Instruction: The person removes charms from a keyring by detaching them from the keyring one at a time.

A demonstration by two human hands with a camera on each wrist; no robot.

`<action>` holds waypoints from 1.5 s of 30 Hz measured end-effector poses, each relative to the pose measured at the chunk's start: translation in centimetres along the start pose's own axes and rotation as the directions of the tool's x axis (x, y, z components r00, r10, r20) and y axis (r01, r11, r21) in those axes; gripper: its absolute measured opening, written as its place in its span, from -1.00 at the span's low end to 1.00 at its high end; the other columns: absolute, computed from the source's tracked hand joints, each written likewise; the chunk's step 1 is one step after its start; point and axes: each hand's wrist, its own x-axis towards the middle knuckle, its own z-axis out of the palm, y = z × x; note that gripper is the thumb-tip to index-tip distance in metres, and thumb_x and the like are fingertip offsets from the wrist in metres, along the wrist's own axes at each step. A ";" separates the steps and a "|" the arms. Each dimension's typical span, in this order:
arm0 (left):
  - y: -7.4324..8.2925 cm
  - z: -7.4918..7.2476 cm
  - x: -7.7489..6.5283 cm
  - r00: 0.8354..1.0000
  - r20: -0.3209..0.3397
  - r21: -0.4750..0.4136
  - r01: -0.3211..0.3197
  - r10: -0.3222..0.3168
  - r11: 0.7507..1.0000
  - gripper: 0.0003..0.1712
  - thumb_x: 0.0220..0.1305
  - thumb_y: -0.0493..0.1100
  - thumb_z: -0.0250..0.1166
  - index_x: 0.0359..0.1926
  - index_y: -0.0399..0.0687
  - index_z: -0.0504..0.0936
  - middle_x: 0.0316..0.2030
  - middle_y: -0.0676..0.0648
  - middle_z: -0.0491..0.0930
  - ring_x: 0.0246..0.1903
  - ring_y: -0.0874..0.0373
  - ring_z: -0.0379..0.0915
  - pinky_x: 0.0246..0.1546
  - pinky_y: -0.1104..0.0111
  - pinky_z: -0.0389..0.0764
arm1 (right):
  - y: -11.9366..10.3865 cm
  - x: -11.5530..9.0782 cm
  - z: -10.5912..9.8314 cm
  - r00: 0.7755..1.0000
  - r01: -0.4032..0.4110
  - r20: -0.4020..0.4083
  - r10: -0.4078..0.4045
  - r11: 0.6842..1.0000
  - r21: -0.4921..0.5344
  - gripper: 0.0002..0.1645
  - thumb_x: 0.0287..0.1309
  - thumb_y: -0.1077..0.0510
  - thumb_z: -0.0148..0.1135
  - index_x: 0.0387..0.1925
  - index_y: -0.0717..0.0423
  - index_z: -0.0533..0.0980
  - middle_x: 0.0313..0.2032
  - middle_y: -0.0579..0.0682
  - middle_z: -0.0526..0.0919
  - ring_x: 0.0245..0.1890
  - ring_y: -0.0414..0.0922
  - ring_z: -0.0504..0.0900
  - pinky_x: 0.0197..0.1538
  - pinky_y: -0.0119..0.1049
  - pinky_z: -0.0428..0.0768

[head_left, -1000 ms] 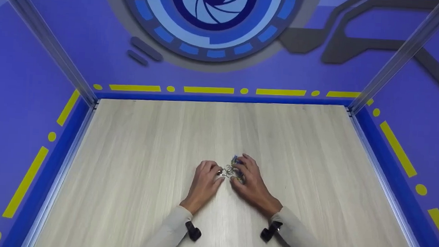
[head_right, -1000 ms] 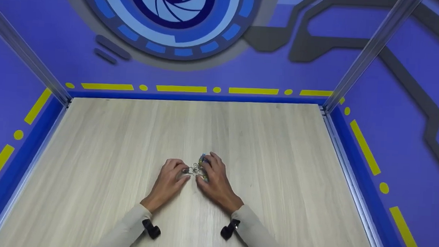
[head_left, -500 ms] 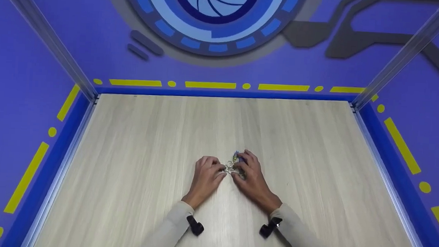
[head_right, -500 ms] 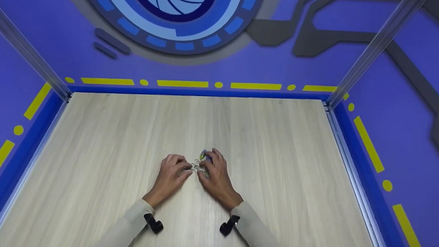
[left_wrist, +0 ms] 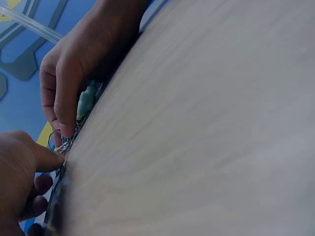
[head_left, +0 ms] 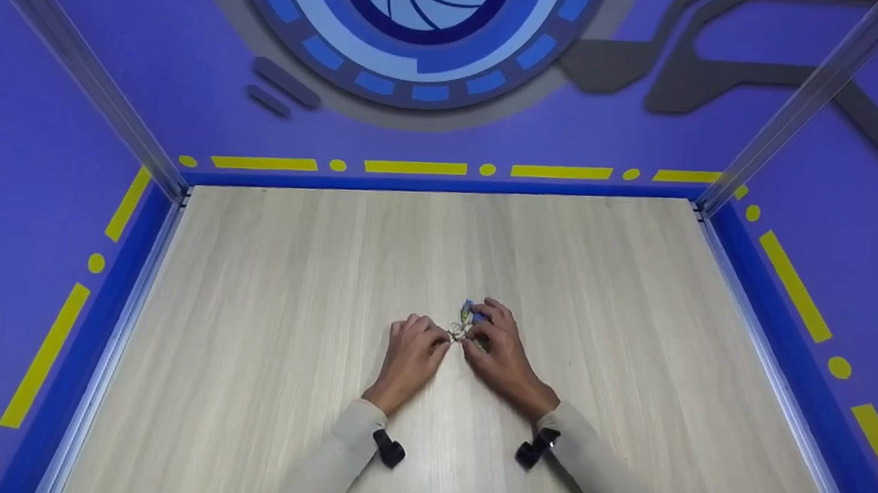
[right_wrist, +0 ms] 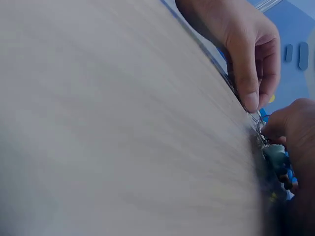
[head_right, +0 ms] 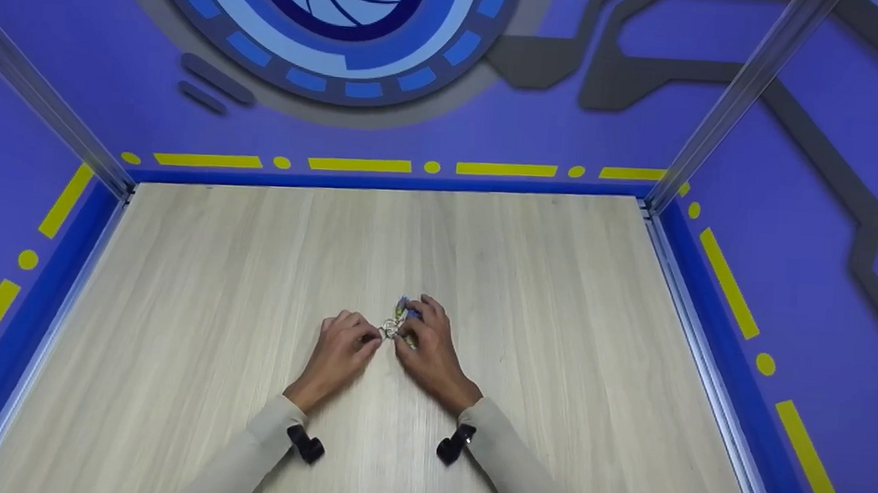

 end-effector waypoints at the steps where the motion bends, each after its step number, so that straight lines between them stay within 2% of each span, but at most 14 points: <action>1: 0.2 -0.2 0.0 1.000 0.008 -0.018 0.006 -0.005 1.000 -0.95 0.40 -0.19 0.52 -0.26 0.01 0.84 -0.30 0.07 0.66 -0.22 0.08 0.52 -0.05 0.06 0.46 | -0.1 0.0 -0.1 1.000 -0.005 -0.002 0.005 1.000 0.021 -0.87 0.16 0.35 0.50 -0.35 0.13 0.67 0.25 0.28 0.67 0.49 0.43 0.38 0.50 0.43 0.27; 4: 0.6 -0.7 -0.1 0.999 0.038 -0.122 0.040 -0.036 0.992 -0.94 0.39 -0.25 0.52 -0.26 -0.01 0.81 -0.34 0.08 0.67 -0.28 0.14 0.52 -0.13 0.14 0.46 | -0.4 0.0 -0.4 1.000 -0.013 -0.009 0.014 0.996 0.090 -0.83 0.17 0.38 0.48 -0.35 0.07 0.67 0.22 0.29 0.69 0.48 0.44 0.39 0.52 0.42 0.26; 7: 0.8 -1.3 -0.1 0.994 0.081 -0.277 0.097 -0.077 0.956 -0.94 0.40 -0.30 0.51 -0.24 -0.06 0.81 -0.33 0.07 0.70 -0.30 0.22 0.52 -0.15 0.24 0.51 | -0.8 0.1 -0.9 1.000 -0.026 0.001 0.026 0.989 0.142 -0.79 0.19 0.40 0.47 -0.34 0.05 0.66 0.21 0.29 0.70 0.50 0.42 0.39 0.53 0.40 0.25; 10: 0.9 -2.0 -0.2 0.986 0.127 -0.420 0.152 -0.108 0.895 -0.96 0.46 -0.30 0.48 -0.22 -0.13 0.80 -0.30 0.05 0.72 -0.30 0.28 0.52 -0.19 0.34 0.56 | -1.4 0.2 -1.4 0.999 -0.042 0.018 0.040 0.981 0.190 -0.77 0.22 0.44 0.46 -0.30 0.05 0.67 0.20 0.26 0.71 0.50 0.37 0.42 0.54 0.37 0.26; 13: 1.0 -2.8 -0.2 0.977 0.167 -0.516 0.204 -0.136 0.832 -0.89 0.51 -0.23 0.46 -0.20 -0.20 0.78 -0.28 0.02 0.73 -0.30 0.30 0.54 -0.22 0.40 0.58 | -2.2 0.4 -1.9 0.999 -0.037 0.020 0.033 0.970 0.240 -0.76 0.22 0.49 0.44 -0.27 0.11 0.67 0.16 0.22 0.74 0.45 0.33 0.49 0.53 0.30 0.33; 18: 1.6 -3.7 0.0 0.947 0.249 -0.596 0.315 -0.202 0.738 -0.89 0.51 -0.24 0.43 -0.17 -0.23 0.76 -0.24 0.00 0.74 -0.21 0.26 0.58 -0.12 0.38 0.62 | -3.5 1.0 -2.3 1.000 0.018 -0.021 -0.013 0.960 0.281 -0.76 0.20 0.55 0.46 -0.27 0.20 0.67 -0.07 0.15 0.82 0.16 0.30 0.72 0.35 -0.03 0.59; 21: 2.1 -4.1 0.0 0.933 0.280 -0.628 0.356 -0.226 0.692 -0.95 0.49 -0.32 0.41 -0.14 -0.25 0.77 -0.19 -0.07 0.75 -0.18 0.22 0.60 -0.10 0.34 0.65 | -4.2 1.1 -2.6 1.000 -0.002 -0.012 0.006 0.957 0.291 -0.81 0.25 0.51 0.44 -0.24 0.21 0.68 -0.16 0.09 0.83 -0.01 0.19 0.80 0.22 -0.16 0.66; 24: 2.5 -4.4 0.1 0.933 0.279 -0.649 0.358 -0.228 0.671 -0.94 0.48 -0.34 0.42 -0.12 -0.29 0.77 -0.17 -0.09 0.77 -0.17 0.19 0.61 -0.09 0.30 0.66 | -4.8 1.2 -3.0 0.998 -0.067 0.029 0.061 0.947 0.313 -0.90 0.33 0.44 0.41 -0.22 0.24 0.67 -0.19 0.07 0.83 -0.08 0.10 0.81 0.17 -0.18 0.67; 27: 2.9 -4.7 0.2 0.936 0.267 -0.654 0.352 -0.231 0.670 -0.92 0.47 -0.33 0.42 -0.11 -0.29 0.79 -0.19 -0.05 0.77 -0.17 0.19 0.63 -0.10 0.29 0.67 | -5.4 1.4 -3.4 0.991 -0.134 0.073 0.115 0.931 0.340 -0.95 0.38 0.39 0.40 -0.22 0.24 0.66 -0.20 0.06 0.82 -0.09 0.09 0.80 0.17 -0.16 0.68; 31: 3.3 -5.1 0.2 0.933 0.262 -0.655 0.359 -0.245 0.665 -0.91 0.48 -0.31 0.42 -0.12 -0.29 0.79 -0.22 -0.04 0.76 -0.19 0.19 0.63 -0.11 0.32 0.65 | -5.9 1.5 -3.8 0.984 -0.167 0.111 0.136 0.920 0.354 -0.91 0.39 0.38 0.41 -0.22 0.20 0.64 -0.19 0.04 0.81 -0.07 0.07 0.80 0.20 -0.15 0.68; 34: 3.5 -5.5 0.2 0.932 0.258 -0.681 0.363 -0.256 0.636 -0.90 0.48 -0.33 0.42 -0.11 -0.34 0.78 -0.22 -0.09 0.76 -0.20 0.17 0.62 -0.13 0.36 0.64 | -6.2 1.6 -3.9 0.983 -0.170 0.135 0.127 0.909 0.380 -0.93 0.42 0.39 0.40 -0.19 0.24 0.63 -0.18 0.08 0.80 -0.08 0.02 0.79 0.19 -0.21 0.67; 38: 3.8 -5.8 0.4 0.930 0.251 -0.716 0.364 -0.267 0.595 -0.89 0.49 -0.32 0.42 -0.12 -0.35 0.77 -0.22 -0.13 0.74 -0.23 0.15 0.62 -0.20 0.43 0.64 | -6.4 1.5 -3.8 0.979 -0.186 0.162 0.124 0.872 0.453 -0.93 0.48 0.39 0.33 -0.12 0.33 0.57 -0.17 0.20 0.78 -0.13 -0.03 0.76 0.07 -0.32 0.68; 41: 3.9 -6.0 0.4 0.927 0.253 -0.727 0.371 -0.277 0.578 -0.90 0.50 -0.31 0.42 -0.13 -0.33 0.78 -0.24 -0.10 0.74 -0.25 0.17 0.62 -0.24 0.44 0.63 | -6.4 1.3 -3.7 0.975 -0.199 0.190 0.118 0.849 0.490 -0.92 0.55 0.40 0.24 -0.07 0.38 0.49 -0.16 0.27 0.77 -0.15 -0.06 0.74 0.01 -0.30 0.71; 45: 3.8 -6.2 0.6 0.927 0.242 -0.748 0.366 -0.287 0.553 -0.89 0.49 -0.30 0.44 -0.14 -0.33 0.79 -0.24 -0.10 0.75 -0.25 0.17 0.64 -0.20 0.42 0.64 | -6.7 1.3 -3.6 0.963 -0.236 0.238 0.128 0.826 0.511 -0.88 0.60 0.39 0.17 -0.01 0.43 0.43 -0.20 0.29 0.74 -0.20 -0.07 0.73 -0.09 -0.22 0.72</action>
